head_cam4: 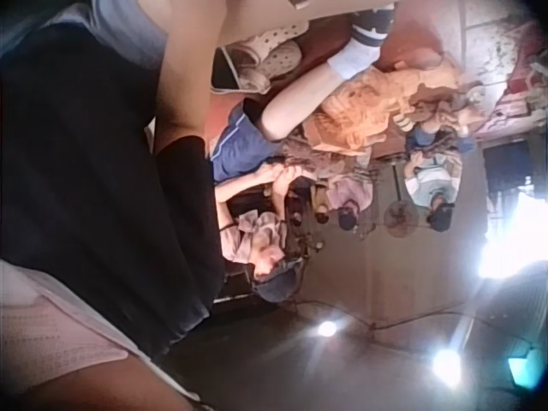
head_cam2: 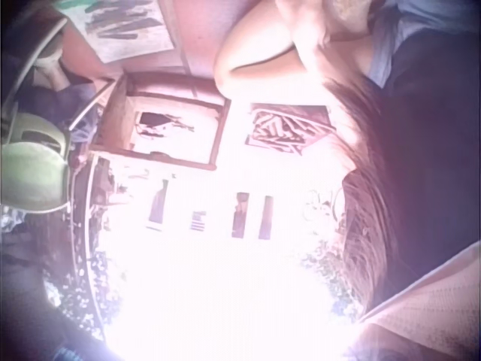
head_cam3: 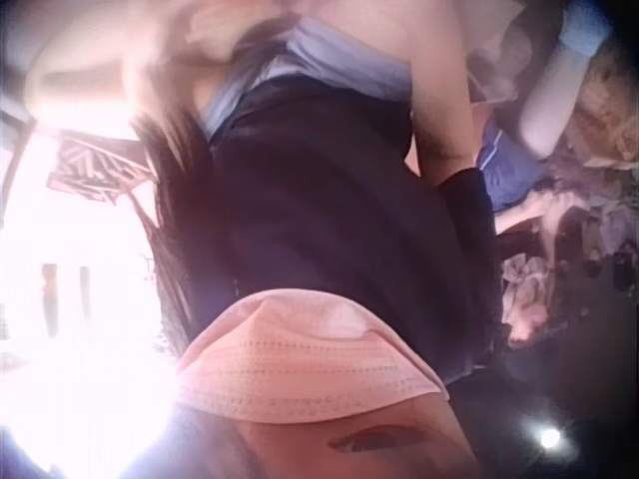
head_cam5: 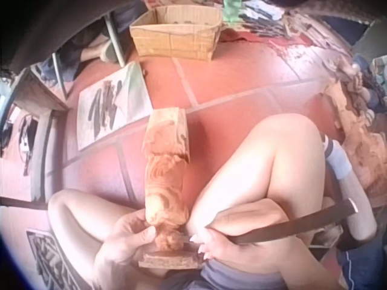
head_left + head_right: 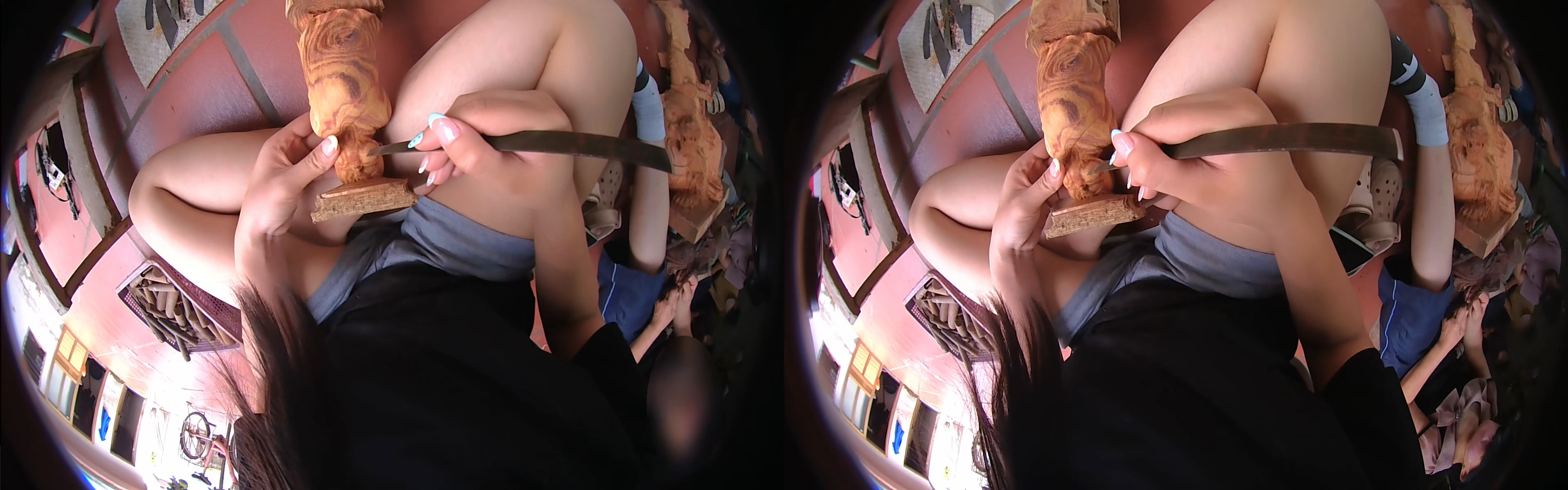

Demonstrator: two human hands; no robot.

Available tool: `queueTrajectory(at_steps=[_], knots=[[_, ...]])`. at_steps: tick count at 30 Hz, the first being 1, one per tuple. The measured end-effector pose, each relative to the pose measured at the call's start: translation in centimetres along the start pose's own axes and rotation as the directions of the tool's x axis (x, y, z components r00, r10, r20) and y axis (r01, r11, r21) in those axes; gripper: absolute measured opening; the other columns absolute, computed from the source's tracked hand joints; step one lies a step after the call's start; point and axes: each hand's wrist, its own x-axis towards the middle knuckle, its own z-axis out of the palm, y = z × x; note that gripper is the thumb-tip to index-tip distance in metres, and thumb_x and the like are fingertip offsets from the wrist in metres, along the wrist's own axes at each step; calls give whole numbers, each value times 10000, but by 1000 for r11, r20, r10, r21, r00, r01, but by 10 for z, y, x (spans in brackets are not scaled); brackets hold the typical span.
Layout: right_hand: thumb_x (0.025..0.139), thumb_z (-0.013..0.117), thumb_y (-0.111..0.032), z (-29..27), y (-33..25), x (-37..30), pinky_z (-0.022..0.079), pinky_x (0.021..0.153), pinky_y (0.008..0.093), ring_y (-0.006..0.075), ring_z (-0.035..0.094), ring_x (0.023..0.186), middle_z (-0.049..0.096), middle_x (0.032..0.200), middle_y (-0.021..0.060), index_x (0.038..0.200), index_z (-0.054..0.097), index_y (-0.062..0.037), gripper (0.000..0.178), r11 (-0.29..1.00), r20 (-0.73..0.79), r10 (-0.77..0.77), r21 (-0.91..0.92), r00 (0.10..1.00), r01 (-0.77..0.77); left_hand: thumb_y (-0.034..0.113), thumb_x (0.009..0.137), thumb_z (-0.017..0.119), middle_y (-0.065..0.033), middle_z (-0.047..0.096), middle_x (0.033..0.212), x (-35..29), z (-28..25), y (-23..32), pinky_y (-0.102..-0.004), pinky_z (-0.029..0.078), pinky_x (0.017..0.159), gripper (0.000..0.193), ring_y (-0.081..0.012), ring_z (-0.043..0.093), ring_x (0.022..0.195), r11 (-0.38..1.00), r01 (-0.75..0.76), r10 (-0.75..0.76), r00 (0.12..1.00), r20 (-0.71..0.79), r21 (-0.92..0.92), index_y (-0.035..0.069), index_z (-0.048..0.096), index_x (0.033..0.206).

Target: The person carves a wooden figurine using a chisel, refining details on the body and base. The person rotates the piece to access different sides and continues shaping the wood.

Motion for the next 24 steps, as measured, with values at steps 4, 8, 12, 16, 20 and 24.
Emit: queueTrajectory(at_steps=[4, 8, 12, 16, 20, 24], knots=[[836, 674, -21, -3, -1, 5, 474, 493, 280, 178, 625, 539, 638, 624, 100, 744, 655, 36, 109, 975, 89, -111, -182, 990, 126, 126, 941, 623, -133, 644, 1174, 3, -3, 3, -332, 509, 951, 451, -186, 636, 1060, 998, 41, -40, 999, 37, -36, -58, 473, 1325], [822, 674, -6, -2, 11, -1, 446, 475, 306, 209, 599, 518, 616, 616, 110, 723, 636, 26, 111, 964, 3, -249, -99, 969, 248, 132, 946, 616, -132, 647, 1170, 3, -2, 1, -331, 519, 937, 433, -183, 640, 1052, 999, 33, -33, 999, -11, 8, -53, 485, 1315], [818, 680, -11, 4, 7, 4, 448, 472, 309, 206, 589, 508, 610, 609, 105, 724, 632, 27, 113, 955, 25, -244, -166, 970, 244, 135, 949, 613, -132, 651, 1161, 2, -3, 1, -330, 524, 930, 418, -184, 642, 1048, 999, 42, -42, 999, -15, 7, -50, 496, 1306], [845, 670, -27, -4, 10, -1, 462, 487, 284, 177, 603, 526, 626, 615, 91, 743, 645, 37, 123, 954, 44, -256, -147, 966, 260, 137, 931, 644, -130, 649, 1164, 2, 0, 5, -332, 508, 943, 444, -180, 630, 1062, 997, 75, -75, 997, 19, -14, -50, 496, 1306], [895, 651, -62, -4, -5, 1, 491, 524, 242, 122, 627, 573, 655, 655, 80, 807, 674, 49, 144, 995, -58, -18, 102, 998, 24, 111, 831, 763, -128, 626, 1177, -4, 19, 4, -332, 462, 977, 584, -179, 604, 1080, 974, -41, 63, 994, -93, 221, -58, 473, 1309], [879, 699, -72, -8, -4, 13, 528, 586, 207, 89, 640, 641, 684, 774, 74, 919, 675, 32, 115, 955, -156, -65, 277, 986, 106, -9, 777, 765, -132, 619, 1174, 0, 34, 22, -329, 485, 944, 607, -186, 614, 1051, 939, 106, -61, 988, -144, 326, -55, 467, 1304]])
